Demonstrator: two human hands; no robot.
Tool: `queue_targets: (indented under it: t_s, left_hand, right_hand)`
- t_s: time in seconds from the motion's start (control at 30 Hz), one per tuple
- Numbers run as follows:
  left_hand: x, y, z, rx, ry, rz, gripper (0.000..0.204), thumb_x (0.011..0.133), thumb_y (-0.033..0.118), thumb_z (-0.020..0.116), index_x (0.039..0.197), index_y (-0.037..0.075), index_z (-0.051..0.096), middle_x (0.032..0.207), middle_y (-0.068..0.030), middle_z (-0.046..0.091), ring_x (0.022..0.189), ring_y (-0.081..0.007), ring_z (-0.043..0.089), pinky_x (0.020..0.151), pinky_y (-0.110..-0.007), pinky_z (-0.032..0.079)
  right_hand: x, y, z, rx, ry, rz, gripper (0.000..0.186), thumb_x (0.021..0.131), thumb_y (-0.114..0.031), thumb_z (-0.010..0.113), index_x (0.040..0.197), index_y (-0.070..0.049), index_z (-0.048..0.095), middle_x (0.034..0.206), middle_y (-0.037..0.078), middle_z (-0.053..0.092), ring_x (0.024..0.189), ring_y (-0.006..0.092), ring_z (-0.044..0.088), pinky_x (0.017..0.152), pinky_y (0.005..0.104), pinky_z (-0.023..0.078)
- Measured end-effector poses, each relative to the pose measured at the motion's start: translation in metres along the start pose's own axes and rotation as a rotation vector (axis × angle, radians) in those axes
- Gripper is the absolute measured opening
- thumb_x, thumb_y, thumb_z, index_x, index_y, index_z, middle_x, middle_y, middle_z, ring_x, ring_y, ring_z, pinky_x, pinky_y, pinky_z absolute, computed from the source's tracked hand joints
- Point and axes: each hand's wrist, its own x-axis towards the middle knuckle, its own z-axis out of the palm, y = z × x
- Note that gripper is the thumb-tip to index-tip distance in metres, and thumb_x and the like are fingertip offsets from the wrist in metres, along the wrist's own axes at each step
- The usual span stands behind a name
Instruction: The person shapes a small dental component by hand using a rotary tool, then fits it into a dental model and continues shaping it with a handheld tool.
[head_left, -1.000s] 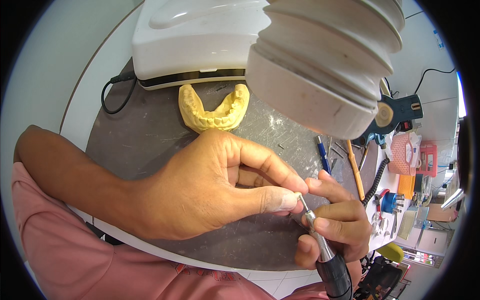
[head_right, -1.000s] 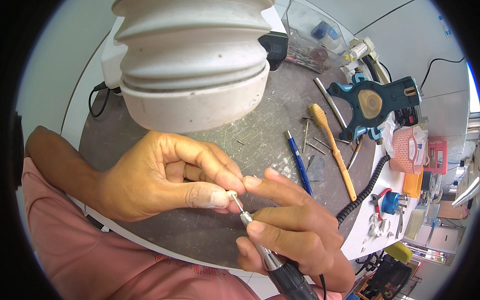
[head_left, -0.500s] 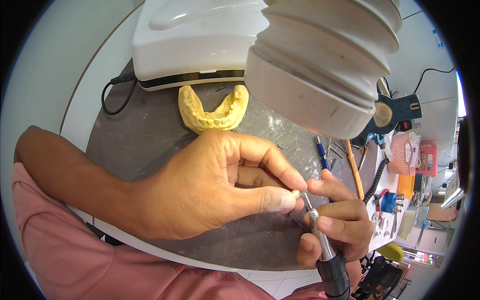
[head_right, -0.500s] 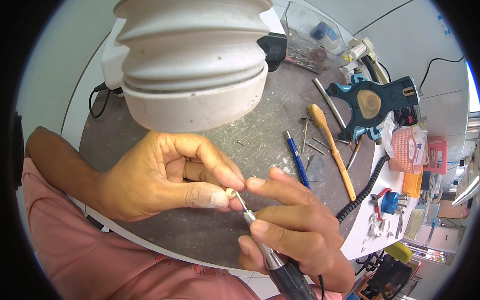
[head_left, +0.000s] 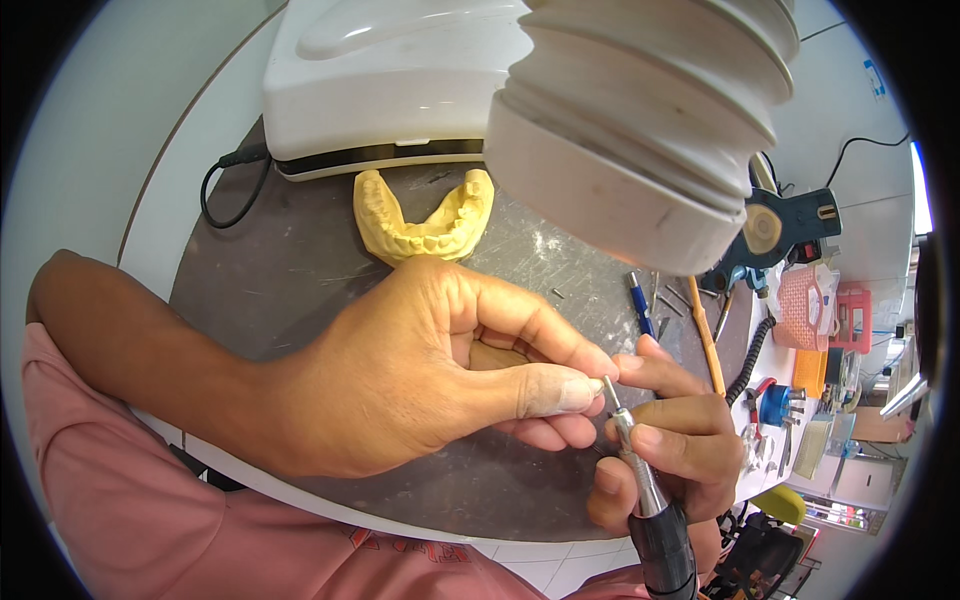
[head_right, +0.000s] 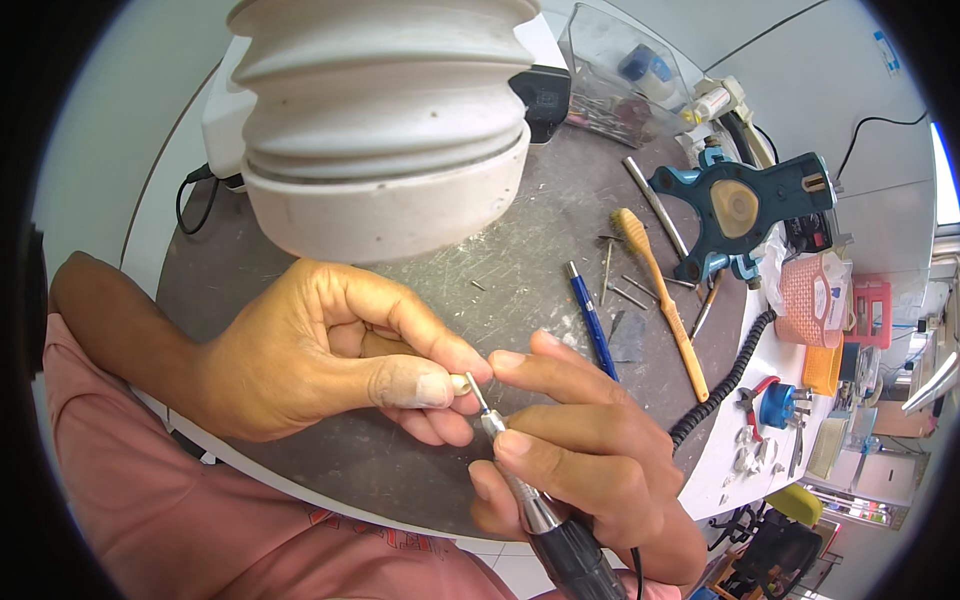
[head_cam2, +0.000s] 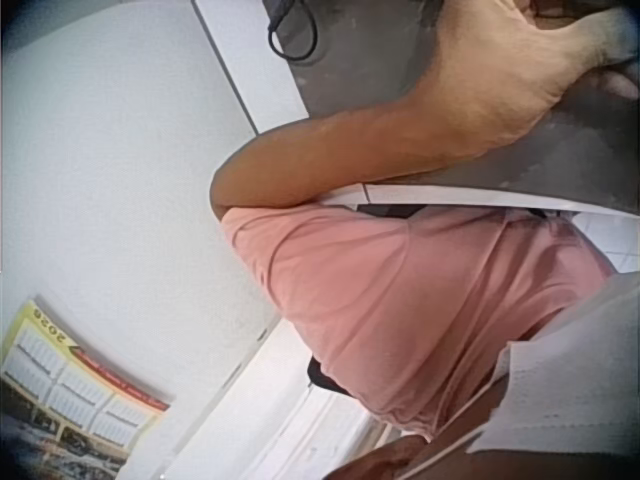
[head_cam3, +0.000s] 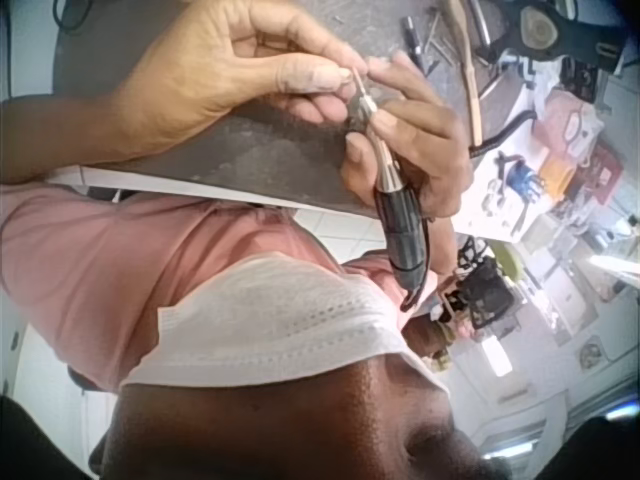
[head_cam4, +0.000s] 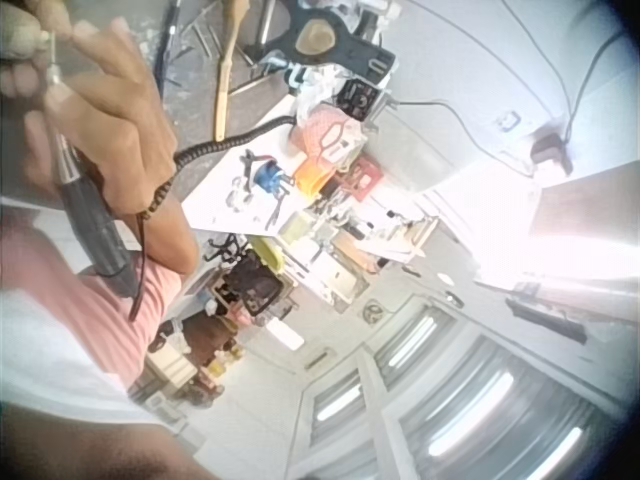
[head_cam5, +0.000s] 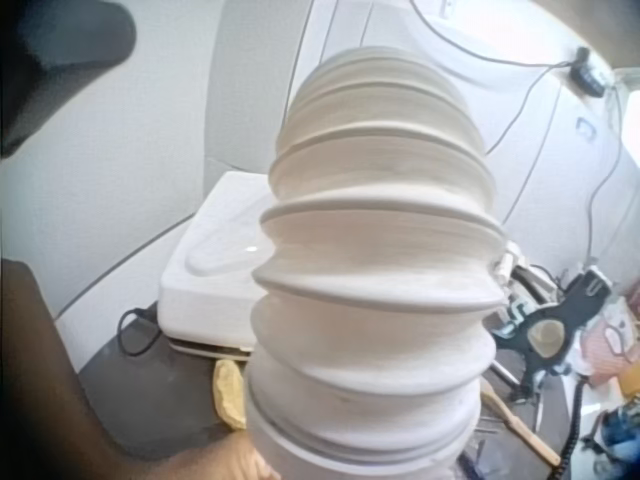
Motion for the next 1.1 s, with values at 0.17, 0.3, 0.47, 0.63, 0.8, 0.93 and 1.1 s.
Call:
queue_targets:
  t_s: [0.17, 0.3, 0.47, 0.63, 0.8, 0.93, 1.1]
  left_hand:
    - [0.0011, 0.0014, 0.0014, 0.006, -0.006, -0.02, 0.021, 0.089, 0.002, 0.06, 0.107, -0.008, 0.061, 0.096, -0.0185, 0.067, 0.085, -0.0196, 0.068, 0.077, -0.028, 0.058]
    - [0.0001, 0.0007, 0.0, 0.013, 0.008, -0.012, 0.021, 0.09, 0.001, 0.06, 0.108, -0.008, 0.06, 0.096, -0.0184, 0.067, 0.085, -0.0198, 0.068, 0.078, -0.028, 0.058]
    - [0.0014, 0.001, 0.0005, 0.0, -0.025, -0.006, 0.021, 0.09, 0.002, 0.059, 0.108, -0.008, 0.059, 0.096, -0.0186, 0.066, 0.086, -0.02, 0.068, 0.079, -0.029, 0.058]
    - [0.0007, -0.0007, -0.0016, -0.015, -0.023, 0.011, 0.02, 0.09, 0.001, 0.059, 0.108, -0.008, 0.059, 0.096, -0.0185, 0.066, 0.087, -0.0197, 0.068, 0.08, -0.03, 0.058]
    - [0.0009, -0.0007, -0.0006, -0.018, -0.033, 0.016, 0.02, 0.09, 0.002, 0.059, 0.108, -0.008, 0.059, 0.096, -0.0182, 0.066, 0.087, -0.0196, 0.068, 0.08, -0.03, 0.058]
    - [0.0035, -0.0002, -0.0003, 0.016, -0.071, 0.022, 0.022, 0.092, 0.005, 0.057, 0.111, -0.007, 0.059, 0.098, -0.0171, 0.065, 0.088, -0.0191, 0.067, 0.081, -0.03, 0.056]
    - [0.0022, -0.0044, -0.0052, 0.081, -0.057, 0.056, 0.024, 0.095, 0.009, 0.055, 0.113, -0.006, 0.059, 0.098, -0.0141, 0.065, 0.087, -0.0164, 0.066, 0.079, -0.027, 0.055]
  right_hand:
    - [0.0015, -0.003, -0.0032, -0.015, -0.021, 0.005, 0.035, 0.074, -0.003, 0.076, 0.102, -0.007, 0.056, 0.087, 0.009, 0.063, 0.099, 0.0359, 0.065, 0.093, 0.0495, 0.049]
    - [-0.0002, 0.0006, -0.0009, 0.037, -0.012, 0.011, 0.034, 0.074, -0.002, 0.076, 0.101, -0.007, 0.056, 0.087, 0.01, 0.062, 0.099, 0.0361, 0.065, 0.093, 0.05, 0.05]
    - [0.0001, -0.0033, -0.0024, 0.012, -0.005, 0.019, 0.032, 0.074, -0.002, 0.076, 0.1, -0.006, 0.056, 0.085, 0.009, 0.063, 0.098, 0.0363, 0.065, 0.092, 0.0501, 0.05]
    - [0.0034, -0.0032, 0.0002, 0.009, 0.001, 0.022, 0.03, 0.073, -0.001, 0.076, 0.096, -0.005, 0.057, 0.081, 0.01, 0.064, 0.096, 0.0362, 0.066, 0.09, 0.05, 0.051]
    - [0.0027, -0.0041, -0.0012, -0.008, -0.002, 0.016, 0.032, 0.073, -0.003, 0.077, 0.097, -0.005, 0.057, 0.082, 0.01, 0.064, 0.096, 0.0361, 0.066, 0.09, 0.05, 0.051]
    - [-0.0019, -0.002, -0.0052, 0.0, 0.014, 0.009, 0.033, 0.074, -0.004, 0.077, 0.1, -0.005, 0.056, 0.084, 0.01, 0.063, 0.097, 0.0359, 0.066, 0.091, 0.0502, 0.05]
    - [0.001, -0.0008, -0.0018, -0.017, 0.0, 0.015, 0.033, 0.075, -0.004, 0.076, 0.101, -0.006, 0.055, 0.085, 0.009, 0.063, 0.099, 0.0357, 0.065, 0.092, 0.0501, 0.05]
